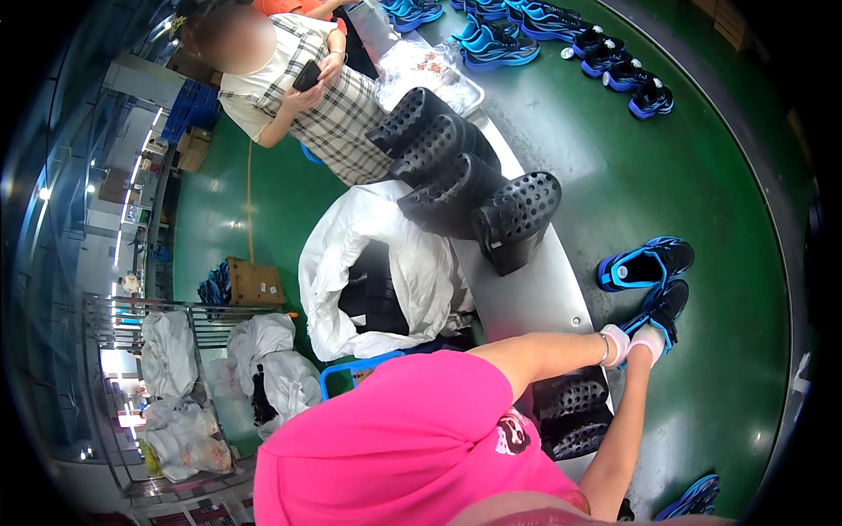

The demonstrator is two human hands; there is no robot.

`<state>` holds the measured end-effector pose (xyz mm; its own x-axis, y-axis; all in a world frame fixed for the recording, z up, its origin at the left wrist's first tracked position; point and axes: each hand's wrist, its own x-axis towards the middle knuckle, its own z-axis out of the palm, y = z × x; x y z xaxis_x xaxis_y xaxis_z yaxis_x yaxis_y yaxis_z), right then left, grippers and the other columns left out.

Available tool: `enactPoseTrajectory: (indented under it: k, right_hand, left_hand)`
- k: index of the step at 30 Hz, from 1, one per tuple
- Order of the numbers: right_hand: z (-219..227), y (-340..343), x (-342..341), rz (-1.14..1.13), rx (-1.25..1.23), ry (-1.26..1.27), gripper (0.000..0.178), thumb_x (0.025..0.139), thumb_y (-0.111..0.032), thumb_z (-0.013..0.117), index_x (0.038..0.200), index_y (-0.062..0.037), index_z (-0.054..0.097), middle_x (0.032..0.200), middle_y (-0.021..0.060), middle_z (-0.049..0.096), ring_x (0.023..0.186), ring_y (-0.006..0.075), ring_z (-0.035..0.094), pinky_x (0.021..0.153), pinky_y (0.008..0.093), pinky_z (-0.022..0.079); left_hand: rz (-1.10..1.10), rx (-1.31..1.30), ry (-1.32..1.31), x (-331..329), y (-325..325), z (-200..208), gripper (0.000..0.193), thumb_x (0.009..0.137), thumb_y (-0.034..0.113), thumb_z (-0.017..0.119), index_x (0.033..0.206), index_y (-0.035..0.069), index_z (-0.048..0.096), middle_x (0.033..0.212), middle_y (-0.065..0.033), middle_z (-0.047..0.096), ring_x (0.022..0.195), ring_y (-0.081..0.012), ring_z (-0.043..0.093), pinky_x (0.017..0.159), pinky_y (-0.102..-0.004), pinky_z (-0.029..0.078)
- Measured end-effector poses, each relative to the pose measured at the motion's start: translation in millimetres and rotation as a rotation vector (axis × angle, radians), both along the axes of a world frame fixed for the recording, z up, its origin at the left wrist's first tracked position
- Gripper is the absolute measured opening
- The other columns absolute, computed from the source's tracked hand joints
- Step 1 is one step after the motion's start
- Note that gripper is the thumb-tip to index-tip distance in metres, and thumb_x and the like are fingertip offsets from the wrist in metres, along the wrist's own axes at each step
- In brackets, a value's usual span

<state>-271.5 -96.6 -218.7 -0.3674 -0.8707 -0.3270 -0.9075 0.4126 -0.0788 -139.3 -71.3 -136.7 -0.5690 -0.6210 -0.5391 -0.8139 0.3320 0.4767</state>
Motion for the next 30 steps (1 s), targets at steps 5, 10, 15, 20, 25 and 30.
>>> enactPoseTrajectory:
  k: [5,10,15,20,25,30]
  right_hand:
    - [100.2,-2.5,33.2,-0.031,0.16,-0.018,0.038,0.096,-0.03,0.043,0.103,-0.0013,0.067,0.11,0.022,0.065,0.1,0.0375,0.063,0.083,0.0447,0.05]
    - [126.2,4.1,33.7,-0.04,0.081,-0.037,0.038,0.095,-0.034,0.047,0.107,-0.0044,0.067,0.111,0.0217,0.064,0.102,0.0373,0.063,0.085,0.0455,0.05]
    - [147.0,1.6,36.6,0.05,0.095,0.053,0.038,0.094,-0.037,0.048,0.107,-0.0076,0.068,0.109,0.0196,0.066,0.1,0.0355,0.064,0.083,0.0452,0.051]
    - [145.7,-4.4,31.3,0.102,0.121,0.08,0.04,0.094,-0.04,0.048,0.105,-0.0084,0.069,0.105,0.0182,0.067,0.096,0.0369,0.065,0.083,0.045,0.051]
    - [159.8,-11.1,32.1,0.04,0.131,0.09,0.042,0.093,-0.043,0.049,0.104,-0.0078,0.069,0.104,0.0184,0.067,0.096,0.0365,0.065,0.084,0.0448,0.051]
    - [147.2,-11.2,28.1,0.057,0.171,0.052,0.047,0.093,-0.046,0.048,0.103,-0.0056,0.069,0.106,0.018,0.067,0.097,0.0365,0.065,0.084,0.0452,0.051]
  left_hand:
    - [-0.204,0.002,-0.097,7.9,-7.3,32.0,0.022,0.075,0.018,0.066,0.093,0.009,0.074,0.095,-0.0106,0.071,0.088,-0.0271,0.069,0.07,-0.0387,0.054]
    - [-0.245,0.022,-0.132,6.7,-8.8,32.1,0.023,0.076,0.018,0.066,0.096,0.009,0.074,0.098,-0.0093,0.071,0.091,-0.0261,0.069,0.071,-0.0389,0.054]
    - [-0.341,0.032,-0.179,2.7,-16.3,36.7,0.026,0.076,0.021,0.067,0.098,0.01,0.074,0.099,-0.0071,0.071,0.092,-0.0254,0.069,0.07,-0.0394,0.054]
    - [-0.361,0.003,-0.156,-4.5,-17.1,24.9,0.027,0.075,0.022,0.067,0.098,0.011,0.074,0.1,-0.0062,0.071,0.092,-0.025,0.069,0.07,-0.0399,0.054]
    - [-0.349,-0.015,-0.137,-6.0,-14.5,33.9,0.024,0.074,0.021,0.067,0.096,0.014,0.074,0.097,-0.0052,0.071,0.091,-0.0234,0.069,0.071,-0.0384,0.054]
    - [-0.315,-0.003,-0.129,-4.7,-13.4,28.9,0.023,0.074,0.02,0.068,0.096,0.015,0.075,0.095,-0.0031,0.072,0.089,-0.0222,0.069,0.069,-0.0378,0.053]
